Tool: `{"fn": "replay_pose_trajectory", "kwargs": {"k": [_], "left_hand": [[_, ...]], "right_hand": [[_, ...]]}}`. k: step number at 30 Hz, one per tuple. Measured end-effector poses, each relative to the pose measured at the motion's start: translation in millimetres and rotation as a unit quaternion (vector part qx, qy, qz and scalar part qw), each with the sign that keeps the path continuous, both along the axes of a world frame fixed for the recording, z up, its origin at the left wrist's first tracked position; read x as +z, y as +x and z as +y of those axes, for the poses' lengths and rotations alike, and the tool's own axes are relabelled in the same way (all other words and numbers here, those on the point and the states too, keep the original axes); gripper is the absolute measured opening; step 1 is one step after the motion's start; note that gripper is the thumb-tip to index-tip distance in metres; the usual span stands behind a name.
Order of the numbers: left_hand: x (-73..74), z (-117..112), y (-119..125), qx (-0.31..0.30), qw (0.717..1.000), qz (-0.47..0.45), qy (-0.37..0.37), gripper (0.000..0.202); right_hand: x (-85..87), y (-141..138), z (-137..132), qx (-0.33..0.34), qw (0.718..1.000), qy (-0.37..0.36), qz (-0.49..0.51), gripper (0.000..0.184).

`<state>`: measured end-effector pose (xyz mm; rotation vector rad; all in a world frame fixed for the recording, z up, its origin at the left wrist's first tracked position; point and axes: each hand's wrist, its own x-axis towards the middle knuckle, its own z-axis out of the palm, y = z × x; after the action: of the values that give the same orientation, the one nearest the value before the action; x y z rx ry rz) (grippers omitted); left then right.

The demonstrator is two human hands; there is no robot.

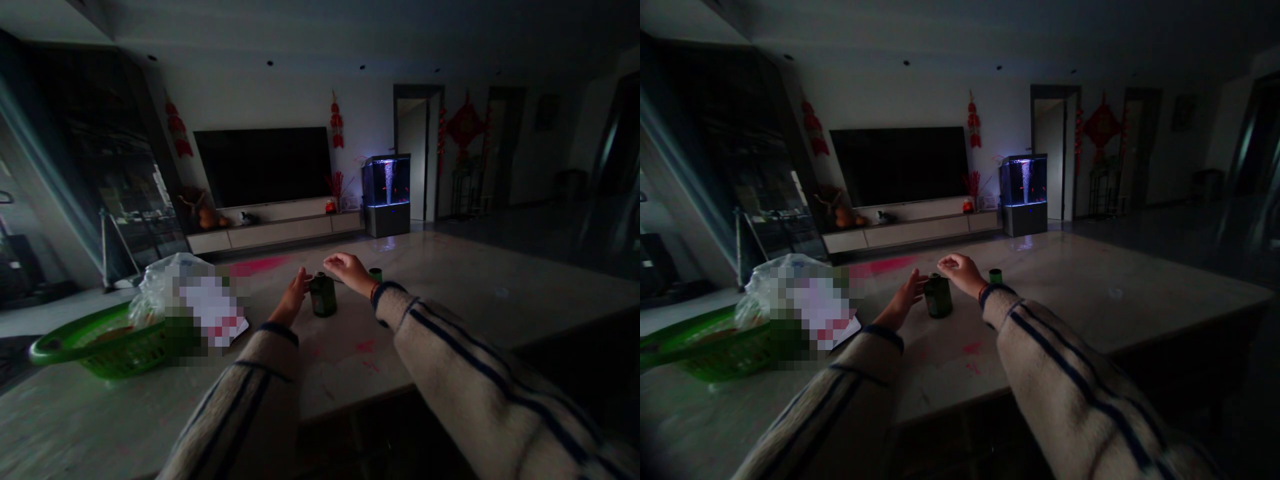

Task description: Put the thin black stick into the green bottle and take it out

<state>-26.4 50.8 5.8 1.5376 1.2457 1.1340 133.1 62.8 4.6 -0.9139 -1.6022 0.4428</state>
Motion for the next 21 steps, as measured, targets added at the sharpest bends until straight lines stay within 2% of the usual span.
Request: {"fn": "replay_pose_trajectory", "kwargs": {"k": [2, 4, 6, 8, 10, 11, 21], "left_hand": [[-0.4, 1, 0, -0.002, 1.0, 0.003, -0.003, 0.065], [-1.0, 2, -1, -0.003, 1.0, 0.004, -0.003, 0.065], [-1.7, 3, -1, -0.001, 1.0, 0.003, -0.001, 0.066], [-2.3, 4, -1, 0.0, 1.0, 0.0, 0.0, 0.066], [-2.6, 4, -1, 0.001, 1.0, 0.0, 0.0, 0.066], [-2.6, 4, -1, 0.001, 1.0, 0.0, -0.001, 0.065], [-1.7, 3, -1, 0.003, 1.0, 0.0, -0.003, 0.066]], "right_hand": [[-0.1, 7, 2, -0.054, 0.998, -0.021, -0.026, 0.02], [-2.2, 14, 2, -0.128, 0.985, -0.056, -0.101, 0.018], [-6.2, 20, 1, -0.188, 0.952, -0.101, -0.221, 0.019], [-11.1, 23, -2, -0.219, 0.903, -0.142, -0.342, 0.019], [-15.3, 23, -6, -0.228, 0.866, -0.163, -0.414, 0.019], [-16.6, 23, -7, -0.23, 0.858, -0.166, -0.429, 0.02], [-11.2, 20, -14, -0.249, 0.844, -0.168, -0.444, 0.031]]}}
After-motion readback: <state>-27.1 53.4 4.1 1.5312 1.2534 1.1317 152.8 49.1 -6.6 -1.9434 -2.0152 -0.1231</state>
